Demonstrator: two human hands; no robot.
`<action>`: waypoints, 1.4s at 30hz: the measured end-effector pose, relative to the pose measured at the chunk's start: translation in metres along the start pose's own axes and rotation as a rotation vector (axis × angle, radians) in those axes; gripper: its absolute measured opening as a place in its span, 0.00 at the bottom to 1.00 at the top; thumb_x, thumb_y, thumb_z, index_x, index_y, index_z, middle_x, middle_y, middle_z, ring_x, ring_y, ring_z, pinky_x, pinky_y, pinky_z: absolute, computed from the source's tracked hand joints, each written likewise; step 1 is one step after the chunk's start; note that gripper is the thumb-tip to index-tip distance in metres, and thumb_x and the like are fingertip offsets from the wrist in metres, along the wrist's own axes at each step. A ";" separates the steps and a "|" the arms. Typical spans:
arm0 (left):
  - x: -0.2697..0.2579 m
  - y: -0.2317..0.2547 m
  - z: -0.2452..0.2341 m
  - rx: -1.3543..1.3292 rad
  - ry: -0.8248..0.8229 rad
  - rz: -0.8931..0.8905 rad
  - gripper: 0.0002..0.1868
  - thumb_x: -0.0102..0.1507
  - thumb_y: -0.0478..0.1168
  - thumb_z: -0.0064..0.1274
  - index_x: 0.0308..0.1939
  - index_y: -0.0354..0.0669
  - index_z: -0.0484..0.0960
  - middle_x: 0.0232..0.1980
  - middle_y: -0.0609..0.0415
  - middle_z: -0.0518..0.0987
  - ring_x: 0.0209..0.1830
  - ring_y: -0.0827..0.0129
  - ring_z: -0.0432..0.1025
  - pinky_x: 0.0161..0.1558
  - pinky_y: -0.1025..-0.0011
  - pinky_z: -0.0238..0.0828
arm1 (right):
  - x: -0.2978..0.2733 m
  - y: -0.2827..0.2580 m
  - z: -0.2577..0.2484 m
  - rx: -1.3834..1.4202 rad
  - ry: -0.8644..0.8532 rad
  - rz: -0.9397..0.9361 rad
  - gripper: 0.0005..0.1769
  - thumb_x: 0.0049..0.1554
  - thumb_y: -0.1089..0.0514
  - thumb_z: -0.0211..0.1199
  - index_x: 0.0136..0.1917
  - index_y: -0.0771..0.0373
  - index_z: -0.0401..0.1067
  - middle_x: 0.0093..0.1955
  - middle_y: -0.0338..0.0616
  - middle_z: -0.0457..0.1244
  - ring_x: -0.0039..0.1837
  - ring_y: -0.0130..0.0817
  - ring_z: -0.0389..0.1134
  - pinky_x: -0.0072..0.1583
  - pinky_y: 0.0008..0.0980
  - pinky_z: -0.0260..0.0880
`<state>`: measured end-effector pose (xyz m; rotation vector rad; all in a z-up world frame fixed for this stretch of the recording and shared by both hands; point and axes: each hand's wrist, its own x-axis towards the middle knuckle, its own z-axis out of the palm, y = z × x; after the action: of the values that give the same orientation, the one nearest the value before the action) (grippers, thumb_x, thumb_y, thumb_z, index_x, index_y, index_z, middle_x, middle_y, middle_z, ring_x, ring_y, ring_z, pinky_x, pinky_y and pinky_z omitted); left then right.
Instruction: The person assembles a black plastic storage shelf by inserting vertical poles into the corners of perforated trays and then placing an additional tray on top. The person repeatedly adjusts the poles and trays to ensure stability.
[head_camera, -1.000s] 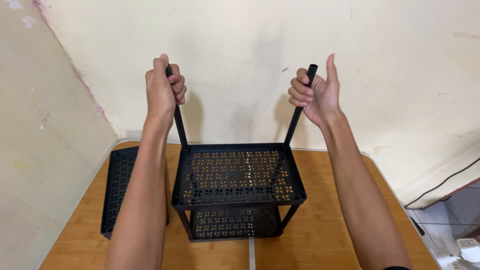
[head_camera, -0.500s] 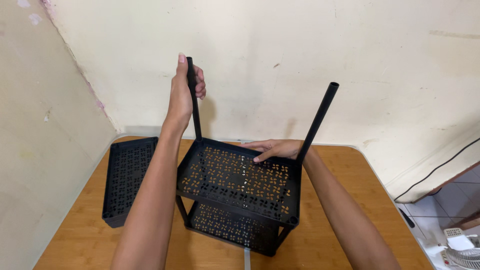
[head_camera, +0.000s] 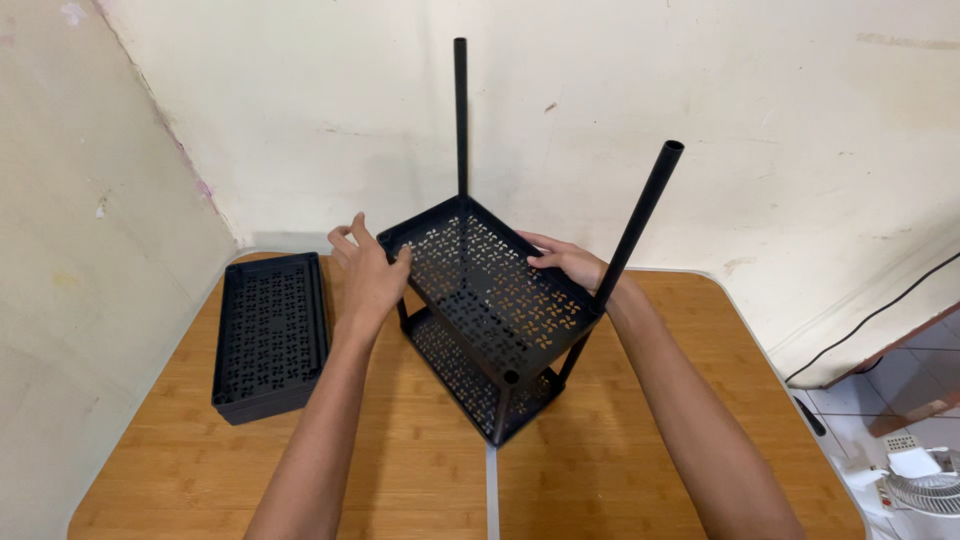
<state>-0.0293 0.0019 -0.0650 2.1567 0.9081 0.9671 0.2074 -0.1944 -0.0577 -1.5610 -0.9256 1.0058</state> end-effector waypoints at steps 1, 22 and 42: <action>-0.003 0.000 0.007 -0.098 -0.020 -0.088 0.44 0.61 0.40 0.59 0.72 0.24 0.49 0.69 0.25 0.50 0.48 0.41 0.73 0.55 0.55 0.73 | 0.000 0.001 0.001 0.028 0.062 0.006 0.35 0.61 0.63 0.52 0.80 0.55 0.55 0.70 0.47 0.64 0.62 0.30 0.70 0.61 0.27 0.73; 0.015 -0.006 0.062 -0.657 -0.481 -0.127 0.24 0.69 0.34 0.44 0.70 0.38 0.70 0.40 0.47 0.83 0.31 0.73 0.75 0.34 0.72 0.74 | -0.020 -0.004 -0.017 -0.443 0.560 -0.309 0.38 0.61 0.36 0.55 0.72 0.66 0.60 0.66 0.55 0.59 0.63 0.41 0.64 0.61 0.42 0.69; 0.033 0.035 0.027 -0.386 -0.251 0.255 0.18 0.68 0.44 0.48 0.55 0.37 0.83 0.52 0.47 0.82 0.56 0.61 0.76 0.58 0.65 0.70 | -0.050 0.029 -0.047 -0.078 0.958 -0.846 0.21 0.72 0.48 0.49 0.42 0.62 0.64 0.34 0.38 0.61 0.42 0.23 0.60 0.53 0.26 0.63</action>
<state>0.0202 0.0003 -0.0414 2.0246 0.3002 0.8788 0.2354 -0.2619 -0.0718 -1.2663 -0.7773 -0.3746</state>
